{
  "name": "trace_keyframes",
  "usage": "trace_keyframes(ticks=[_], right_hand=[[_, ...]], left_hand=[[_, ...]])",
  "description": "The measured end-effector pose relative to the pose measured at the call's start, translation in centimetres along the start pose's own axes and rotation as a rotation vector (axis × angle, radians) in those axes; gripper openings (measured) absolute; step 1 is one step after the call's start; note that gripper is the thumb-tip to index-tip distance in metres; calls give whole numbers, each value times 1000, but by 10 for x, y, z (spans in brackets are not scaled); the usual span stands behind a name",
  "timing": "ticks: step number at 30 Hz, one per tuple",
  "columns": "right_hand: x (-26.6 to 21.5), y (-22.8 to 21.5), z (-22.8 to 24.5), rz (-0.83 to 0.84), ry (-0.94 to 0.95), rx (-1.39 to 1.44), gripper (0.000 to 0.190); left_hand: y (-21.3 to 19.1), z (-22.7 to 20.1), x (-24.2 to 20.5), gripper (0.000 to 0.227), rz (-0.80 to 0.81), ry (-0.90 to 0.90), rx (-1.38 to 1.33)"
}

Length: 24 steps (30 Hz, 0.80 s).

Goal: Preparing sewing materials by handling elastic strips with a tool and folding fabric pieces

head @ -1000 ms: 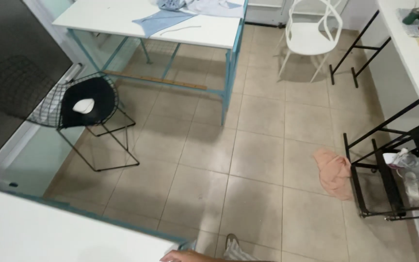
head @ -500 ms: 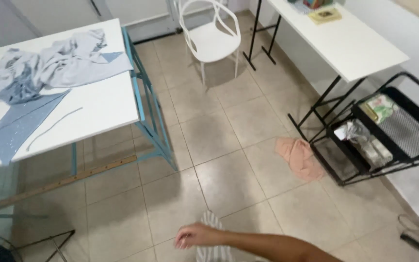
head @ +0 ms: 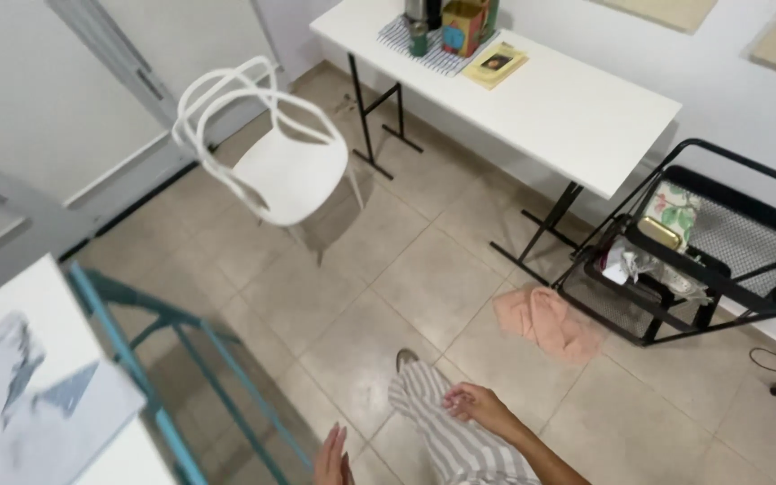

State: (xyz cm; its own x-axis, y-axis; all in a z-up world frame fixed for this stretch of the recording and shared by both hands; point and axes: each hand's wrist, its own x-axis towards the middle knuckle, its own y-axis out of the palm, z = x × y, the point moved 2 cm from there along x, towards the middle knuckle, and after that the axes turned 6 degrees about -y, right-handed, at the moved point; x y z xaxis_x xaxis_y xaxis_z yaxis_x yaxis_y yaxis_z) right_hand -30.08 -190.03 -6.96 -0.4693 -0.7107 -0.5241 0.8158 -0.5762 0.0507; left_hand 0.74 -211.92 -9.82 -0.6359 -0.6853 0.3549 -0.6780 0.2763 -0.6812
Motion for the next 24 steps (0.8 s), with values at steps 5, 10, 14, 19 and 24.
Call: trace_keyframes(ticks=[5, 10, 14, 19, 24], right_hand=[[191, -136, -67, -252, -162, -329, 17], [229, -174, 38, -389, -60, -569, 20], [242, -166, 92, -517, 166, 84, 33], [280, -167, -14, -787, 395, 485, 34], [306, -73, -48, -1079, 77, 1213, 47]], left_hand=[[142, 58, 182, 63, 237, -725, -806], [168, 12, 377, 50, 403, -431, -192], [211, -1, 576, 49, 474, 129, -149], [306, -104, 866, 53, 358, 587, 109], [491, -176, 1091, 70, 230, 879, 47]])
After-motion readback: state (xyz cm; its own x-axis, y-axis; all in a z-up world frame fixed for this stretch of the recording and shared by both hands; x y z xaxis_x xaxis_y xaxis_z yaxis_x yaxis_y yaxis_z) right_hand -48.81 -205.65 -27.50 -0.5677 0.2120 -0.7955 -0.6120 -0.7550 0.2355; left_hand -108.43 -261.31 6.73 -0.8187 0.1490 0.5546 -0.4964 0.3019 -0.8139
